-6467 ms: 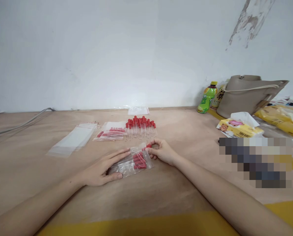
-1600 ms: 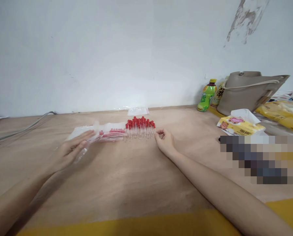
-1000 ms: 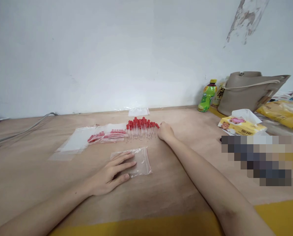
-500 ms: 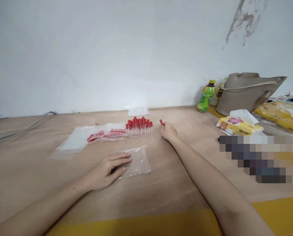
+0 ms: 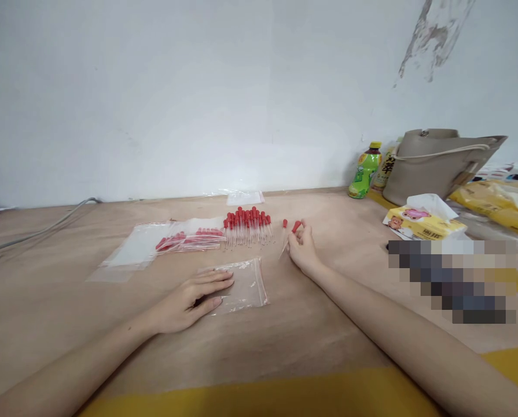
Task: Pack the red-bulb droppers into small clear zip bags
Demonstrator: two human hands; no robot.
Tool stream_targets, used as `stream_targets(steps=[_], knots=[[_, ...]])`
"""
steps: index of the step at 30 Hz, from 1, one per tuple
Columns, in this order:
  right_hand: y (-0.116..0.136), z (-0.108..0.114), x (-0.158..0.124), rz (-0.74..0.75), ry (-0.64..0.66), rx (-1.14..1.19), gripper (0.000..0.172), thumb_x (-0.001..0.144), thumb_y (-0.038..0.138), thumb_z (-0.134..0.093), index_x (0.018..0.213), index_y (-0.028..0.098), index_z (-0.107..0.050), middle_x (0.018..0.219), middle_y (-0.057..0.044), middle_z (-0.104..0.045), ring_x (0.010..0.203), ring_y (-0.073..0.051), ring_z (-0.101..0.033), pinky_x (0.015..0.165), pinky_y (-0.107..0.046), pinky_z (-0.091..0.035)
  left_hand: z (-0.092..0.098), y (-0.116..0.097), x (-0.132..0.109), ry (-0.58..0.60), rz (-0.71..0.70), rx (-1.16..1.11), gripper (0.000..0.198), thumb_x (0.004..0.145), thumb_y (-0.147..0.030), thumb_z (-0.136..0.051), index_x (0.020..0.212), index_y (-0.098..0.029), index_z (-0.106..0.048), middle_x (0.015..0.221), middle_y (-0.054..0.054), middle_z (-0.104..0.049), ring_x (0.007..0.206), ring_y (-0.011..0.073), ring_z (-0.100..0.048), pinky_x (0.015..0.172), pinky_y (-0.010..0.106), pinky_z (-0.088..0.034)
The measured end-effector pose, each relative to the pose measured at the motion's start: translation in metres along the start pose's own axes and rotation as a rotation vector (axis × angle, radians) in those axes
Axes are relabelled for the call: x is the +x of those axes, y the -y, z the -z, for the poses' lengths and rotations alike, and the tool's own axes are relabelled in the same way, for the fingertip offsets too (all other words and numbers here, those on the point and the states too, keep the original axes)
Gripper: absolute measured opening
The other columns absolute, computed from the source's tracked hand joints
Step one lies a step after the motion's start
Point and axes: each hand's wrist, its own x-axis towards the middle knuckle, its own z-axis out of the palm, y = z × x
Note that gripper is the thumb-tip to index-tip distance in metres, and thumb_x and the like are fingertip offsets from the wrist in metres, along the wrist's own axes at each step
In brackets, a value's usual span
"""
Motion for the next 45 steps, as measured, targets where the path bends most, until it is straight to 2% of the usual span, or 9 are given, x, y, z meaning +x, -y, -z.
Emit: stream_targets(steps=[5, 10, 15, 21, 26, 31, 36, 42, 45], knots=[[0.018, -0.002, -0.043, -0.051, 0.082, 0.125, 0.078, 0.068, 0.033, -0.056, 0.129, 0.022, -0.009, 0.067, 0.008, -0.045, 0.046, -0.008, -0.051, 0.041, -0.022, -0.044, -0.004, 0.001, 0.001, -0.025, -0.013, 0.003, 0.038, 0.089, -0.029, -0.044, 0.127, -0.028, -0.045, 0.132, 0.002, -0.044, 0.122, 0.0203, -0.039, 0.102, 0.043, -0.031], [0.017, -0.007, -0.045, -0.038, 0.088, 0.146, 0.068, 0.066, 0.037, -0.062, 0.119, 0.024, -0.021, 0.076, 0.006, -0.045, 0.054, -0.009, -0.056, 0.052, -0.026, -0.051, -0.005, 0.001, 0.002, -0.030, -0.017, 0.021, 0.038, 0.089, -0.028, -0.044, 0.126, -0.027, -0.045, 0.132, 0.003, -0.044, 0.122, 0.0202, -0.040, 0.102, 0.043, -0.031], [0.018, -0.007, -0.049, -0.116, 0.209, 0.170, 0.052, 0.069, 0.044, -0.059, 0.107, 0.023, -0.031, 0.076, 0.003, -0.050, 0.061, -0.011, -0.060, 0.063, -0.031, -0.053, -0.005, -0.004, 0.003, -0.052, -0.013, 0.005, 0.041, 0.089, -0.030, -0.045, 0.129, -0.025, -0.041, 0.132, 0.004, -0.045, 0.121, 0.0208, -0.041, 0.102, 0.044, -0.031], [0.027, 0.006, -0.052, -0.192, 0.521, 0.055, 0.036, 0.067, 0.044, -0.064, 0.089, 0.017, -0.052, 0.081, -0.003, -0.059, 0.072, -0.012, -0.059, 0.072, -0.031, -0.047, -0.007, -0.006, 0.003, -0.077, -0.008, -0.022, 0.046, 0.087, -0.033, -0.047, 0.131, -0.025, -0.037, 0.130, 0.004, -0.047, 0.120, 0.0209, -0.042, 0.102, 0.043, -0.032], [0.036, 0.019, -0.051, -0.015, 0.801, -0.284, 0.032, 0.069, 0.041, -0.062, 0.089, 0.015, -0.064, 0.071, 0.000, -0.056, 0.058, -0.007, -0.046, 0.055, -0.022, -0.039, -0.006, -0.006, 0.003, -0.067, -0.013, -0.022, 0.045, 0.088, -0.034, -0.047, 0.131, -0.024, -0.038, 0.130, 0.005, -0.047, 0.119, 0.0209, -0.043, 0.102, 0.042, -0.031], [0.041, 0.012, -0.050, 0.161, 0.848, -0.406, 0.034, 0.073, 0.044, -0.058, 0.093, 0.018, -0.068, 0.073, -0.002, -0.055, 0.062, -0.009, -0.045, 0.056, -0.022, -0.037, -0.006, -0.006, 0.004, -0.066, 0.000, -0.003, 0.045, 0.087, -0.034, -0.048, 0.130, -0.023, -0.039, 0.129, 0.005, -0.048, 0.118, 0.0208, -0.043, 0.101, 0.041, -0.032], [0.041, -0.002, -0.055, 0.077, 0.951, -0.297, 0.034, 0.074, 0.044, -0.056, 0.092, 0.018, -0.069, 0.082, -0.003, -0.062, 0.068, -0.011, -0.050, 0.060, -0.022, -0.039, -0.008, -0.006, 0.006, -0.075, -0.019, -0.025, 0.046, 0.087, -0.031, -0.048, 0.131, -0.023, -0.037, 0.129, 0.006, -0.047, 0.118, 0.0214, -0.043, 0.100, 0.042, -0.032], [0.028, -0.008, -0.061, -0.019, 0.718, -0.351, 0.025, 0.061, 0.040, -0.069, 0.066, 0.016, -0.065, 0.056, 0.002, -0.055, 0.050, -0.007, -0.040, 0.046, -0.020, -0.030, -0.008, -0.007, 0.006, -0.091, -0.004, -0.052, 0.042, 0.087, -0.032, -0.048, 0.127, -0.024, -0.039, 0.125, 0.005, -0.051, 0.115, 0.0220, -0.046, 0.097, 0.041, -0.036], [0.027, -0.008, -0.062, 0.022, 0.717, -0.336, 0.026, 0.066, 0.042, -0.065, 0.067, 0.016, -0.064, 0.058, 0.002, -0.054, 0.051, -0.008, -0.042, 0.048, -0.020, -0.031, -0.007, -0.008, 0.005, -0.106, -0.001, -0.076, 0.039, 0.086, -0.031, -0.048, 0.124, -0.024, -0.042, 0.121, 0.005, -0.053, 0.112, 0.0223, -0.048, 0.095, 0.040, -0.038]])
